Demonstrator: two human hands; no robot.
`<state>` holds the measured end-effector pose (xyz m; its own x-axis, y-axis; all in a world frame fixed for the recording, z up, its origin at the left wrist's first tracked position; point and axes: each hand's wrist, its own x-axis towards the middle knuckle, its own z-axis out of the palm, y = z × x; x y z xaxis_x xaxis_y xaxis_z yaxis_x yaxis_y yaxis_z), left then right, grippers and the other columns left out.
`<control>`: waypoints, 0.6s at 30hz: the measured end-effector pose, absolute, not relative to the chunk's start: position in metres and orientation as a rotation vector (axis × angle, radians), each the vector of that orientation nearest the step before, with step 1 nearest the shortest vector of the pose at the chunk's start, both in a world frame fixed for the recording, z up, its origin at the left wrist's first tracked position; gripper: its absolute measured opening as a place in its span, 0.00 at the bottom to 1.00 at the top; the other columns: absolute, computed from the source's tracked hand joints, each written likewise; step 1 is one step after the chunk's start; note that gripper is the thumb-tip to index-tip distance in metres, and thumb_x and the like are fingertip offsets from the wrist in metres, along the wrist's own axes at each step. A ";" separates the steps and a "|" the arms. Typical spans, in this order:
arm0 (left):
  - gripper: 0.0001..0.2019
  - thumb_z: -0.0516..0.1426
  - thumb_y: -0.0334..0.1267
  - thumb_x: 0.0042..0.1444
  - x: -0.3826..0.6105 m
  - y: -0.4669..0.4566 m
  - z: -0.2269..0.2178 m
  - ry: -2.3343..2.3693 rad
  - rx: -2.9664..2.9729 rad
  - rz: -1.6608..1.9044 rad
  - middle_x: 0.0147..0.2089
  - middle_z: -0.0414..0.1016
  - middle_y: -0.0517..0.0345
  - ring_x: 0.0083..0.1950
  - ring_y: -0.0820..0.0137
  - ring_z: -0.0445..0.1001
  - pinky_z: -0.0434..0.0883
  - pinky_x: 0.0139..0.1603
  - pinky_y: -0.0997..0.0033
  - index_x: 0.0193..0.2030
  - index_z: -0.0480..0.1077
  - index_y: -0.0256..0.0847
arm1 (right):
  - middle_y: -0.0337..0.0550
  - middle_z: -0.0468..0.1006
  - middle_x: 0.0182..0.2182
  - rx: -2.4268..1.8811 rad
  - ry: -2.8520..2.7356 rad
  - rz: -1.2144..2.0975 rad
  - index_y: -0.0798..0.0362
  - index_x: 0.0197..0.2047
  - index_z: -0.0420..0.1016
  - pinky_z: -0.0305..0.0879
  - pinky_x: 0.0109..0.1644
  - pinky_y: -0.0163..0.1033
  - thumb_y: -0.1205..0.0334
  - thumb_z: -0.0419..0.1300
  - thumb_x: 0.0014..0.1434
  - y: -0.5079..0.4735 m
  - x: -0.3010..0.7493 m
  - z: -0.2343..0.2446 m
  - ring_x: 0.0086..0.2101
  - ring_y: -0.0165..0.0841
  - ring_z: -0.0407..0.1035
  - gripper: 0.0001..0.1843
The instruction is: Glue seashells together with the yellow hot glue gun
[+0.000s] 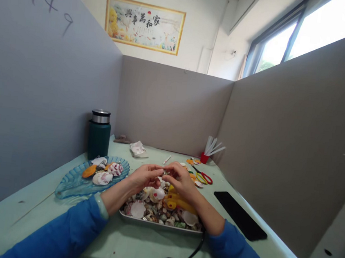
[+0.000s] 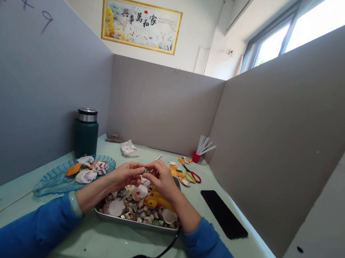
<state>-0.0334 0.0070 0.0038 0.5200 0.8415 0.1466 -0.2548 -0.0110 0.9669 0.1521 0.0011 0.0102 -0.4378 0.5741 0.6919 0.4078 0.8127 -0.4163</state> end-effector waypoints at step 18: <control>0.18 0.63 0.40 0.47 -0.034 0.005 0.005 0.583 1.316 0.937 0.33 0.73 0.53 0.26 0.77 0.71 0.68 0.30 0.75 0.45 0.72 0.35 | 0.42 0.69 0.35 -0.735 -2.090 0.296 0.51 0.47 0.71 0.61 0.35 0.34 0.56 0.60 0.55 0.003 0.151 0.005 0.31 0.28 0.63 0.16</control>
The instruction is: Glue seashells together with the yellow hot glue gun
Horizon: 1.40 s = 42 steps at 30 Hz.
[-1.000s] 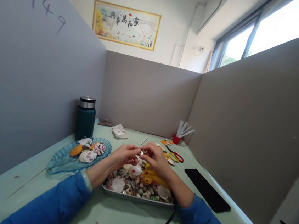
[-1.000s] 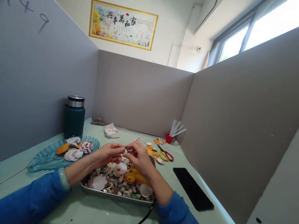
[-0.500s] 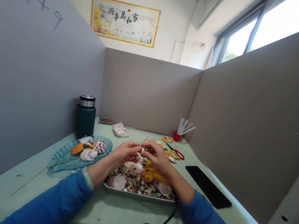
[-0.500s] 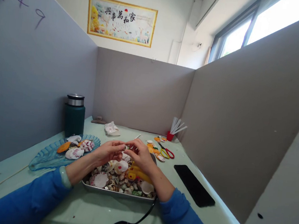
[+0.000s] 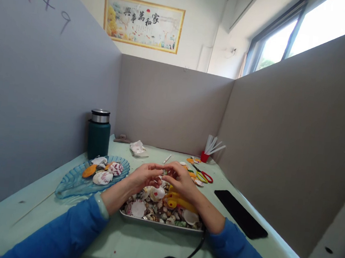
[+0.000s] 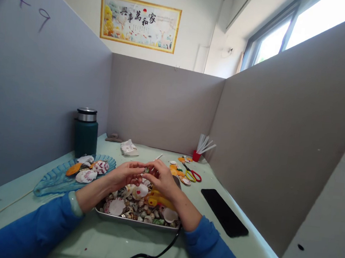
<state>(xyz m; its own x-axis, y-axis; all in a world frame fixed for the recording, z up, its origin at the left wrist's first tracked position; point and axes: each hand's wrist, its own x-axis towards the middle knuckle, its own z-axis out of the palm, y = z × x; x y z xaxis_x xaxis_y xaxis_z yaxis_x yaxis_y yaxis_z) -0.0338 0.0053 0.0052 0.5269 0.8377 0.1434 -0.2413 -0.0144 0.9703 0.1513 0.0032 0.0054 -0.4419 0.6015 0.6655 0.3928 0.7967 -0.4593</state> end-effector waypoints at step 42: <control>0.18 0.62 0.45 0.46 -0.034 0.009 0.001 0.663 1.412 1.065 0.33 0.71 0.53 0.32 0.72 0.72 0.70 0.35 0.69 0.40 0.71 0.34 | 0.40 0.68 0.32 -0.744 -2.052 0.187 0.52 0.40 0.70 0.60 0.32 0.34 0.56 0.62 0.54 0.001 0.152 0.009 0.27 0.27 0.61 0.12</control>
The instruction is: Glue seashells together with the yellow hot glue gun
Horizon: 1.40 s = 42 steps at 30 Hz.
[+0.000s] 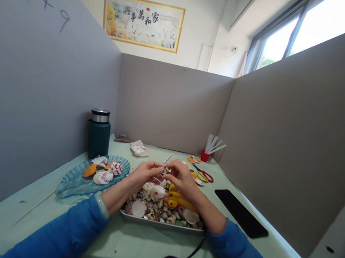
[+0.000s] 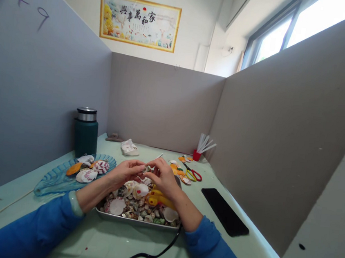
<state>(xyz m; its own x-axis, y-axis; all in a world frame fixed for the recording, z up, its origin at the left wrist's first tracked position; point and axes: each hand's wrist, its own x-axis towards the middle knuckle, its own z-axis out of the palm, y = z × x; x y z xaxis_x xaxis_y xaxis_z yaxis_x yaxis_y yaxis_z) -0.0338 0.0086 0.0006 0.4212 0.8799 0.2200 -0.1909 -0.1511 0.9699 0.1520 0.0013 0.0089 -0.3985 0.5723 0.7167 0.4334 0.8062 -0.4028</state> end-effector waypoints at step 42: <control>0.20 0.63 0.46 0.45 -0.034 0.007 0.003 0.647 1.370 1.009 0.27 0.71 0.57 0.25 0.75 0.70 0.68 0.30 0.74 0.40 0.71 0.34 | 0.40 0.68 0.31 -0.717 -2.077 0.277 0.52 0.40 0.70 0.60 0.32 0.34 0.54 0.61 0.54 0.003 0.153 0.007 0.28 0.27 0.61 0.13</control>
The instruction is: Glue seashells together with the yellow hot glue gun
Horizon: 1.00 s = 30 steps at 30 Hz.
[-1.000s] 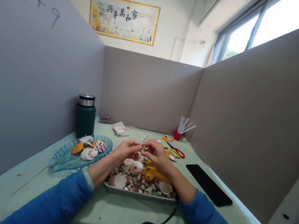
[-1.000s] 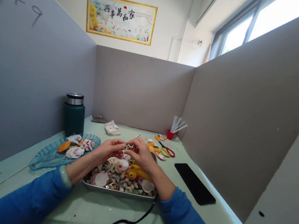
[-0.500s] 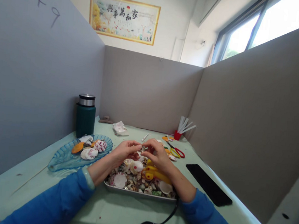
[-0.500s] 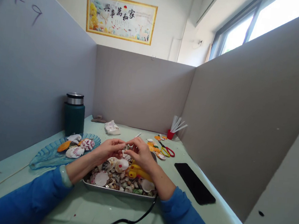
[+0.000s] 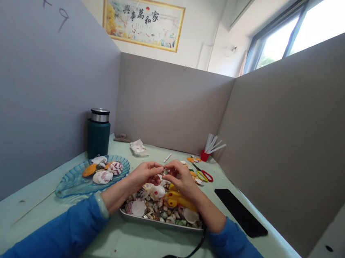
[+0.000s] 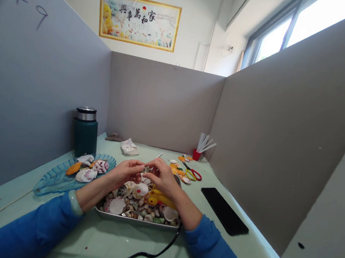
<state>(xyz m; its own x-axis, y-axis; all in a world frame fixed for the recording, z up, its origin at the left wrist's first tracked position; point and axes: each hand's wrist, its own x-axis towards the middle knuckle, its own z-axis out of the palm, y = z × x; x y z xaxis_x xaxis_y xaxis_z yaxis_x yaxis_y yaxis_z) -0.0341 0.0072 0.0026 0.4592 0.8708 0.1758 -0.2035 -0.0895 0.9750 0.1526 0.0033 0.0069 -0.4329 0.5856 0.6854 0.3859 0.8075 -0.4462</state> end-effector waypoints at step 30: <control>0.20 0.63 0.44 0.46 -0.034 0.007 0.003 0.663 1.344 1.053 0.33 0.71 0.54 0.29 0.75 0.70 0.69 0.32 0.73 0.44 0.71 0.35 | 0.40 0.68 0.34 -0.737 -2.117 0.302 0.52 0.46 0.69 0.61 0.33 0.34 0.59 0.59 0.56 0.000 0.152 0.010 0.31 0.28 0.63 0.14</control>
<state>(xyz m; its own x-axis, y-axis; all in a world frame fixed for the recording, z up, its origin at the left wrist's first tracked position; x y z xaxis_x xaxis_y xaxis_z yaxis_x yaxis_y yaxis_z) -0.0342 0.0072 0.0028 0.4197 0.8894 0.1811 -0.2215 -0.0931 0.9707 0.1523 -0.0002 0.0098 -0.4633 0.6019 0.6504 0.3963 0.7972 -0.4555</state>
